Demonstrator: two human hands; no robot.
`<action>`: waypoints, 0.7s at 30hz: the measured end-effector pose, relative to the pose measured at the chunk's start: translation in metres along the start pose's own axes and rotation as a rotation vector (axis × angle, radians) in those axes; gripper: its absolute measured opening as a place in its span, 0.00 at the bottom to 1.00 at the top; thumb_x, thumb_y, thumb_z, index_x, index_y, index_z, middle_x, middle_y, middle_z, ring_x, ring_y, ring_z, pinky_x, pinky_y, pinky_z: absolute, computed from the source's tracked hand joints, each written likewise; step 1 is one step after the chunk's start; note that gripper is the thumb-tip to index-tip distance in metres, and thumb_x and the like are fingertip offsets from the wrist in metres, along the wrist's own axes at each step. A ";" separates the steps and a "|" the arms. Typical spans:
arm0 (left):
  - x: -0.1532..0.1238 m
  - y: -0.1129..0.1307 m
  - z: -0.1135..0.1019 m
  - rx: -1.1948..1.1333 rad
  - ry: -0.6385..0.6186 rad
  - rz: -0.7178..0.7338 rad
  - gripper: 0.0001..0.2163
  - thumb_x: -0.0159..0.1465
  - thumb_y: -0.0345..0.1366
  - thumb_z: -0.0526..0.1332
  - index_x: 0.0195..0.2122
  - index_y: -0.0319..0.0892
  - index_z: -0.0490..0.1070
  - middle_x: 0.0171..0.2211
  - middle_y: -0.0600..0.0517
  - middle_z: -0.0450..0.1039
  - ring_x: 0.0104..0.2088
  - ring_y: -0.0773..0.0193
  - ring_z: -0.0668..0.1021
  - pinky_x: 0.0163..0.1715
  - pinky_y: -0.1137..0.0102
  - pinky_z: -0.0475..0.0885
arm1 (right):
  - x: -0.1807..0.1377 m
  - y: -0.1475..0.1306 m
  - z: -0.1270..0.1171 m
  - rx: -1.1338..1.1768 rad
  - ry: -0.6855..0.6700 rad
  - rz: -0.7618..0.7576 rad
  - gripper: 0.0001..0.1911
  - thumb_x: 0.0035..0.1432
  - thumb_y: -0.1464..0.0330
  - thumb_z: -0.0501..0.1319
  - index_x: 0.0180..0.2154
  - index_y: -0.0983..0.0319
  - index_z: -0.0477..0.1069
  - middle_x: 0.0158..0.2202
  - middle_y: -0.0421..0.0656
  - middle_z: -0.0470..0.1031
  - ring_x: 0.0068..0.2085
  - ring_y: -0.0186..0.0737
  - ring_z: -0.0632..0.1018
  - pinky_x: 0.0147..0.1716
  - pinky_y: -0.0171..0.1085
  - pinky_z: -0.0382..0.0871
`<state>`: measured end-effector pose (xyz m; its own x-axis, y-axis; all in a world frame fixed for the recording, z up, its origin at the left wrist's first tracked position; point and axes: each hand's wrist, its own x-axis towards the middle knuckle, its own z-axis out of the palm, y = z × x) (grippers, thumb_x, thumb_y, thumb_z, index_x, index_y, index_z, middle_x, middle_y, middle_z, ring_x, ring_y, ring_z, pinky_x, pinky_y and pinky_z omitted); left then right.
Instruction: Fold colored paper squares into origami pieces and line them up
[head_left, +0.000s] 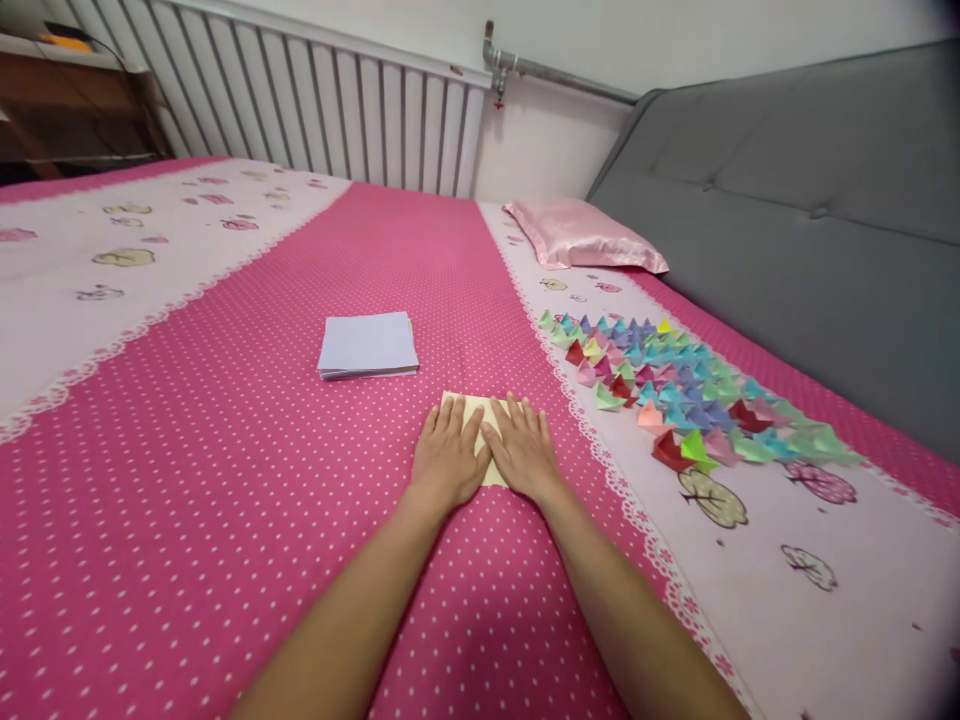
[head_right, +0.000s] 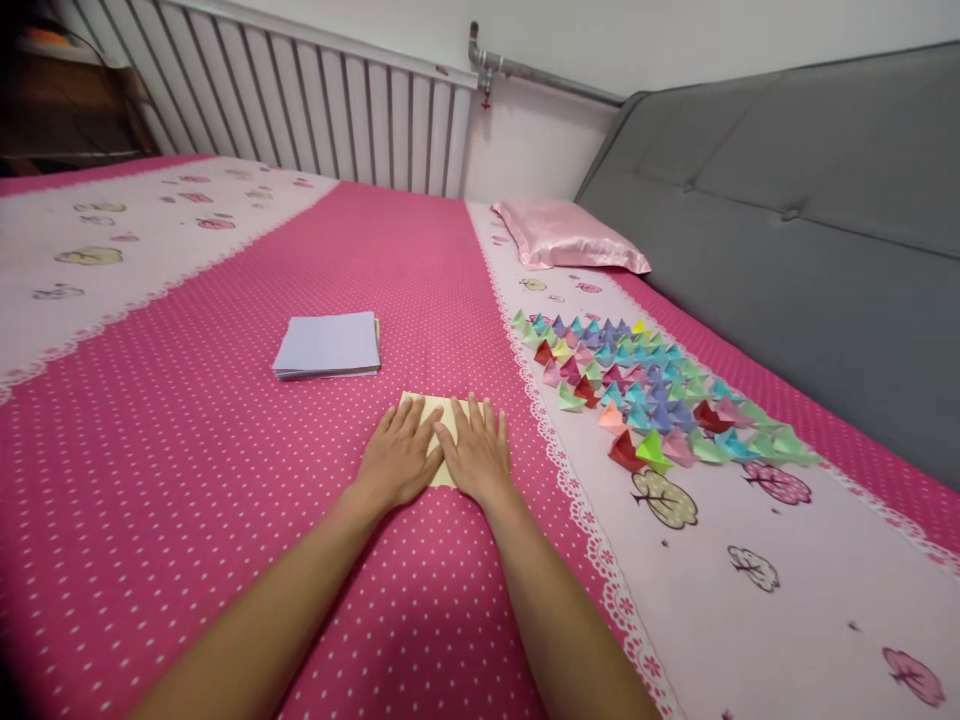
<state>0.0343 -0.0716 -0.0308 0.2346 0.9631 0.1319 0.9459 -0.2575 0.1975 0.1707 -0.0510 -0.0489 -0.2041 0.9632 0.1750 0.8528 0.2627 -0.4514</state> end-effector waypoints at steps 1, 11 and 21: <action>0.000 -0.001 0.000 -0.004 0.010 -0.021 0.27 0.64 0.47 0.43 0.61 0.39 0.53 0.63 0.41 0.49 0.63 0.51 0.51 0.60 0.55 0.47 | 0.000 0.003 0.000 0.002 0.021 0.006 0.33 0.60 0.50 0.43 0.61 0.59 0.53 0.64 0.49 0.48 0.64 0.55 0.46 0.59 0.58 0.36; -0.003 -0.003 -0.029 -0.204 0.196 -0.324 0.25 0.58 0.39 0.55 0.55 0.29 0.58 0.47 0.35 0.69 0.49 0.46 0.70 0.47 0.55 0.66 | 0.011 0.030 -0.014 0.431 0.232 0.146 0.31 0.58 0.55 0.50 0.59 0.63 0.55 0.60 0.52 0.58 0.60 0.50 0.60 0.57 0.53 0.53; 0.002 -0.018 -0.054 -1.162 -0.132 -0.395 0.20 0.52 0.28 0.57 0.48 0.36 0.66 0.34 0.46 0.75 0.32 0.59 0.78 0.32 0.65 0.73 | 0.011 0.023 -0.046 0.903 0.201 0.259 0.27 0.54 0.57 0.58 0.54 0.60 0.63 0.57 0.50 0.65 0.55 0.45 0.69 0.54 0.47 0.62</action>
<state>0.0060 -0.0694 0.0189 0.0622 0.9738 -0.2186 0.2122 0.2011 0.9563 0.2100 -0.0369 -0.0170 0.0963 0.9918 0.0841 0.1506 0.0690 -0.9862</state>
